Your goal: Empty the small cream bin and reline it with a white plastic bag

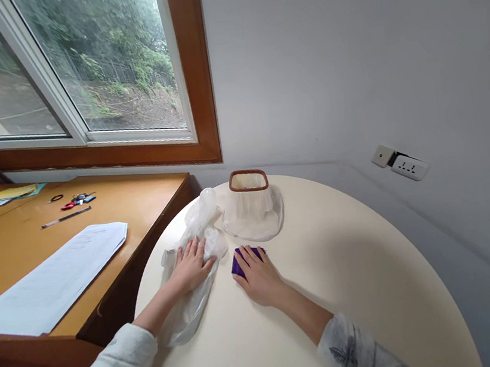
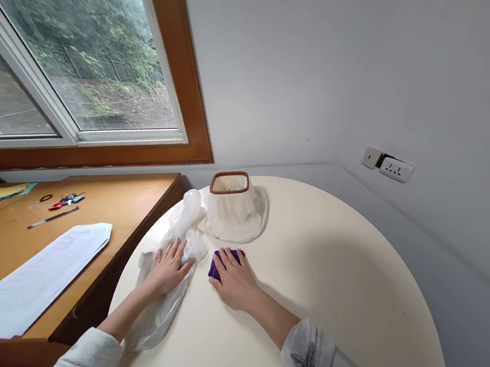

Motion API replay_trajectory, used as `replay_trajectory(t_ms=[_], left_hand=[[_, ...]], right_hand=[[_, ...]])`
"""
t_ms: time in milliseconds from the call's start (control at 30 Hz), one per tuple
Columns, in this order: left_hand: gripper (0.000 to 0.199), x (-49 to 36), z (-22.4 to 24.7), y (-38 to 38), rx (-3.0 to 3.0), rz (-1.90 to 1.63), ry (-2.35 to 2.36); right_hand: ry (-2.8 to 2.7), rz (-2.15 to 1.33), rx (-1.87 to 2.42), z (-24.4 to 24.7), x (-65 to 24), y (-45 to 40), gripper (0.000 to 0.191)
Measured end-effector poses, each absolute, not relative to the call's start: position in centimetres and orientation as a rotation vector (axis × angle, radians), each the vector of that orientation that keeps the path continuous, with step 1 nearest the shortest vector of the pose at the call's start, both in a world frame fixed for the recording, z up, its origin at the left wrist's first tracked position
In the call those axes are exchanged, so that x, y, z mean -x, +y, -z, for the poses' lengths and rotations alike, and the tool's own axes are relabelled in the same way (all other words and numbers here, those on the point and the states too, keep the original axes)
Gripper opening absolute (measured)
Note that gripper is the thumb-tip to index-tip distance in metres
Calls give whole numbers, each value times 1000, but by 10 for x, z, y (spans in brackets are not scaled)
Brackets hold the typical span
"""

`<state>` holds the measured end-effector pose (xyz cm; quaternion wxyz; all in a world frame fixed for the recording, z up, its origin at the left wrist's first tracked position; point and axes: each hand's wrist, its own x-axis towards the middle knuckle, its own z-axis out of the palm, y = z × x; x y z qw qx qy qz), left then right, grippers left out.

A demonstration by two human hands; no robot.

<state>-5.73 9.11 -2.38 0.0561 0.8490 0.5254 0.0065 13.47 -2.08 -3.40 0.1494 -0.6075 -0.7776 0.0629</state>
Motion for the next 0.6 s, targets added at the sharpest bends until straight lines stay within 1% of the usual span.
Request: replay_trajectory(t_ms=[200, 267, 333, 400, 500, 533, 600], left_hand=[[70, 58, 2, 78, -2584, -129, 1512], [64, 56, -11, 61, -2621, -217, 1465], [56, 53, -23, 35, -2674, -407, 1379], [51, 49, -27, 3, -2719, -517, 1213], [59, 43, -20, -44, -2874, -364, 897], [64, 42, -14, -55, -2906, -280, 814], [66, 40, -3, -70, -2960, -217, 730]], right_hand=[[-2241, -188, 1666, 24, -140, -30, 62], [-2239, -161, 1628, 17, -147, -41, 59], [-2219, -119, 1620, 10, -159, -59, 52], [-2194, -78, 1646, 6, -174, -82, 48], [-2228, -56, 1721, 9, -202, -123, 50], [-2259, -67, 1746, 12, -210, -136, 53], [-2286, -88, 1816, 22, -225, -160, 59]])
